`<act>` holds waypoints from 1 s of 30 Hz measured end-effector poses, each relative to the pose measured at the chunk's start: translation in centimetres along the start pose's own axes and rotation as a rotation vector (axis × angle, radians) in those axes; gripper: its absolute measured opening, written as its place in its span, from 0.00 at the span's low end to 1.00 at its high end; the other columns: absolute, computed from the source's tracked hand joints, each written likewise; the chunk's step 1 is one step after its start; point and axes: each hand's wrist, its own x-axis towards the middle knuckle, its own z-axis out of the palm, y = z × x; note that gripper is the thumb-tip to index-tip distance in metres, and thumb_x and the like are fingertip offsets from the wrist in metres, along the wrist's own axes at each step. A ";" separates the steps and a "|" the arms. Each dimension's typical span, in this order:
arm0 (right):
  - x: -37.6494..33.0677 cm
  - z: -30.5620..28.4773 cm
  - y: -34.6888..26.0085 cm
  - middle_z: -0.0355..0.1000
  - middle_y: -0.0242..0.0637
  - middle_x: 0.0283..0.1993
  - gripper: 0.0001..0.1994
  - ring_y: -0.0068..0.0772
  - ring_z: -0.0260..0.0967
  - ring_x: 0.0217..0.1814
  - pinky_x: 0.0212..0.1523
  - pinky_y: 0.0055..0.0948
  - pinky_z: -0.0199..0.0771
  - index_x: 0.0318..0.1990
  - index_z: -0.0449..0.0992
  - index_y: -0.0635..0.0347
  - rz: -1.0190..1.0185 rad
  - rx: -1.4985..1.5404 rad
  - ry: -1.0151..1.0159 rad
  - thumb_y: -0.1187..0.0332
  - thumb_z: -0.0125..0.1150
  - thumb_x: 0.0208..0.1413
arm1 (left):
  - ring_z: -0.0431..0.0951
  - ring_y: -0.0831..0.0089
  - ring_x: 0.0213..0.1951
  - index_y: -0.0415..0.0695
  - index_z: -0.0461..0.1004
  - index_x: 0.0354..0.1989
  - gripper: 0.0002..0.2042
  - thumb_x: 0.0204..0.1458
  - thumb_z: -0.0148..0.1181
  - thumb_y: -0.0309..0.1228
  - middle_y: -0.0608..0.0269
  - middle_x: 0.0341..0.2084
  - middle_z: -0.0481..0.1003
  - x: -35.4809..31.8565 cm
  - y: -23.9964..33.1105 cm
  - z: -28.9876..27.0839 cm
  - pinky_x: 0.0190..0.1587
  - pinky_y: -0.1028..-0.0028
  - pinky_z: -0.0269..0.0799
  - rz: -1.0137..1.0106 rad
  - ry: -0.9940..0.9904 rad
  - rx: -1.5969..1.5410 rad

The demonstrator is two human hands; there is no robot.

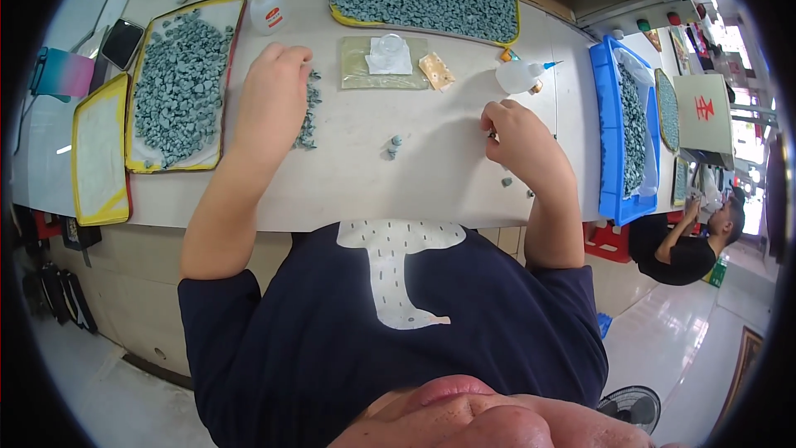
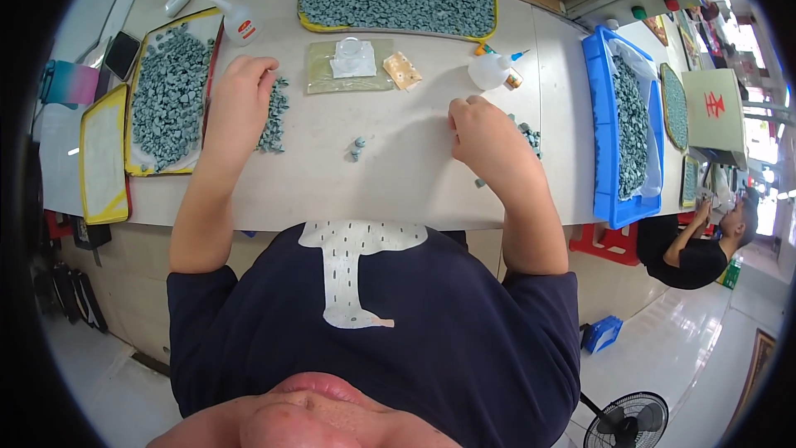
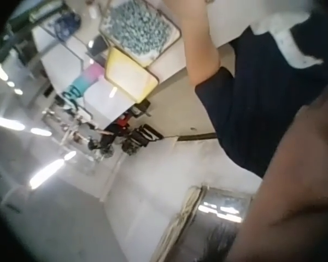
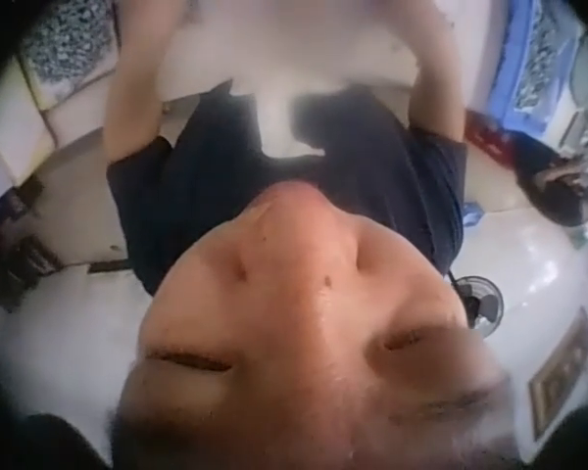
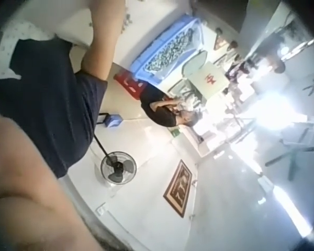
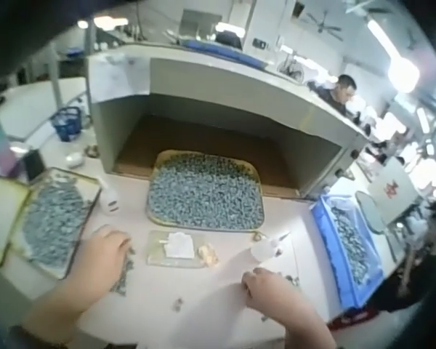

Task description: Gluing small green plastic components onto base parts at a factory workstation.

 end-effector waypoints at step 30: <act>4.8 -1.9 -7.4 0.78 0.35 0.32 0.10 0.19 0.75 0.33 0.35 0.17 0.74 0.44 0.77 0.70 -0.095 0.728 0.391 0.76 0.58 0.56 | 0.72 0.55 0.40 0.40 0.74 0.29 0.03 0.47 0.55 0.22 0.55 0.32 0.71 0.0 -0.5 -2.0 0.43 0.63 0.70 0.154 -0.156 0.011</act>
